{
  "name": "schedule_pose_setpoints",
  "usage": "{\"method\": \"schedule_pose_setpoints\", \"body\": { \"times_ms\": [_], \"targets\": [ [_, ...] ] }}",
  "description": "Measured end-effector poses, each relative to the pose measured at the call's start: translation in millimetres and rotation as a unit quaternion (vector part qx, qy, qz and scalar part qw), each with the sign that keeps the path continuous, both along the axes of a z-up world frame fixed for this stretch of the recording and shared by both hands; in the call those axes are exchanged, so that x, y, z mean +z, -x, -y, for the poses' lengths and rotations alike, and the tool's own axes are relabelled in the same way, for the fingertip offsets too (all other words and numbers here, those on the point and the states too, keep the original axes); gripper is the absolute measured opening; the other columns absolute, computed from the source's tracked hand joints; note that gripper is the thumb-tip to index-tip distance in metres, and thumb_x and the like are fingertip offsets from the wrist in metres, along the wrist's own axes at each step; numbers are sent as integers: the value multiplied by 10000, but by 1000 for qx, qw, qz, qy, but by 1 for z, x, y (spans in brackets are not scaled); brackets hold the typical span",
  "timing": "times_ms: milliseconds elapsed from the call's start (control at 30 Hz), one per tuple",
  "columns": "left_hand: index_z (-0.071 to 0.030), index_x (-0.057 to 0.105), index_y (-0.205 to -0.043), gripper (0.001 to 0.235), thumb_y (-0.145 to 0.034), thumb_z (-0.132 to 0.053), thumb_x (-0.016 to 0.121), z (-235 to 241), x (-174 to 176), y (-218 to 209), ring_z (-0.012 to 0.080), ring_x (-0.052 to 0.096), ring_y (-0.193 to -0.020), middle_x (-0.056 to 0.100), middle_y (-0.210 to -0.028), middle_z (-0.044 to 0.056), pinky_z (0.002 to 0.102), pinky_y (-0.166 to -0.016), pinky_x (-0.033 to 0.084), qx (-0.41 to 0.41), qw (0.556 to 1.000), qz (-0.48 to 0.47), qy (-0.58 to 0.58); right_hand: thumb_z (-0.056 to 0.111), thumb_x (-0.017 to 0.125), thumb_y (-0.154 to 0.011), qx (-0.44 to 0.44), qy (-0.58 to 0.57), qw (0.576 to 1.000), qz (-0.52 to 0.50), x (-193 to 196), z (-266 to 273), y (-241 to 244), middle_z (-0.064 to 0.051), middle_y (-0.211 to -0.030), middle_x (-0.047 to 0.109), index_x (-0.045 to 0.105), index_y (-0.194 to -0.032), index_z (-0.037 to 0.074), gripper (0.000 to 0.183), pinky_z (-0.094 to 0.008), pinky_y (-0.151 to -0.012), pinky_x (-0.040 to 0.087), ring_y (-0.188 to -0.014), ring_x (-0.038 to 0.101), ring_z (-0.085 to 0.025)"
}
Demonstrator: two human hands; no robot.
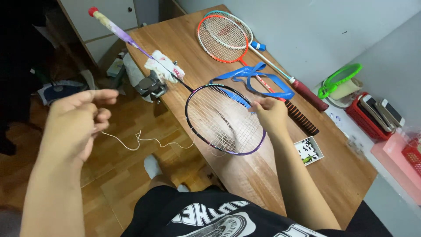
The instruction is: The person strings a badminton racket by hand, threading white string through the frame holes and pulling it tight. They use a blue plastic tool to guide the string and a green tool to pull it through the frame. The racket is clamped to a wooden table during the process.
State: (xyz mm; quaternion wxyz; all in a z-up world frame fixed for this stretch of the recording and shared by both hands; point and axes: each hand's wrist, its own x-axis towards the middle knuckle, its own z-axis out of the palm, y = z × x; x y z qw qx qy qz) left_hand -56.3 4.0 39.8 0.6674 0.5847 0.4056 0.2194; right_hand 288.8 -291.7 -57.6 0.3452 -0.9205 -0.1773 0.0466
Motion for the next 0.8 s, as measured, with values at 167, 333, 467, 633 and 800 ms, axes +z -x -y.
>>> {"method": "schedule_pose_setpoints", "body": {
  "times_ms": [167,333,467,633,800],
  "targets": [
    [-49,451,-783,211,-963,-43,342,-18,-4,8,72,295,-524,420,-704,14,239,-420,218,-26,990,134,48,163,613,-1042,255,-304,900,-179,48,-43,67,-97,-1036,781,669,-1079,30,150,-309,-864,607,-961,748,-172],
    [-89,420,-767,235,-975,-140,324,-10,21,0,66,254,-502,346,-659,-25,245,-417,205,-46,992,113,43,201,647,-1058,633,-206,716,-209,105,-60,210,-66,-1185,728,674,-1202,83,189,-339,-980,570,-1116,710,-195],
    [-40,476,-851,250,-1038,-166,370,-16,12,4,80,255,-489,323,-644,-18,269,-409,202,-34,999,13,-21,213,659,-970,633,-114,750,-152,111,-59,231,-164,-1149,683,574,-1280,60,356,-417,-890,563,-1041,698,-343],
    [-34,590,-1145,240,-1015,-92,397,-11,-18,-3,103,379,-560,481,-707,7,280,-491,310,-50,991,-105,-69,326,639,-908,455,129,876,-91,77,-61,172,-240,-858,712,689,-1033,29,326,-507,-726,543,-799,694,-422],
    [-2,522,-1259,290,-1033,-120,383,26,-33,-18,183,666,-789,735,-790,98,328,-823,512,-124,960,-182,-170,458,553,-949,455,310,809,-206,73,-45,158,-271,-862,721,722,-923,-57,542,-502,-755,575,-817,733,-421]
  ]
}}
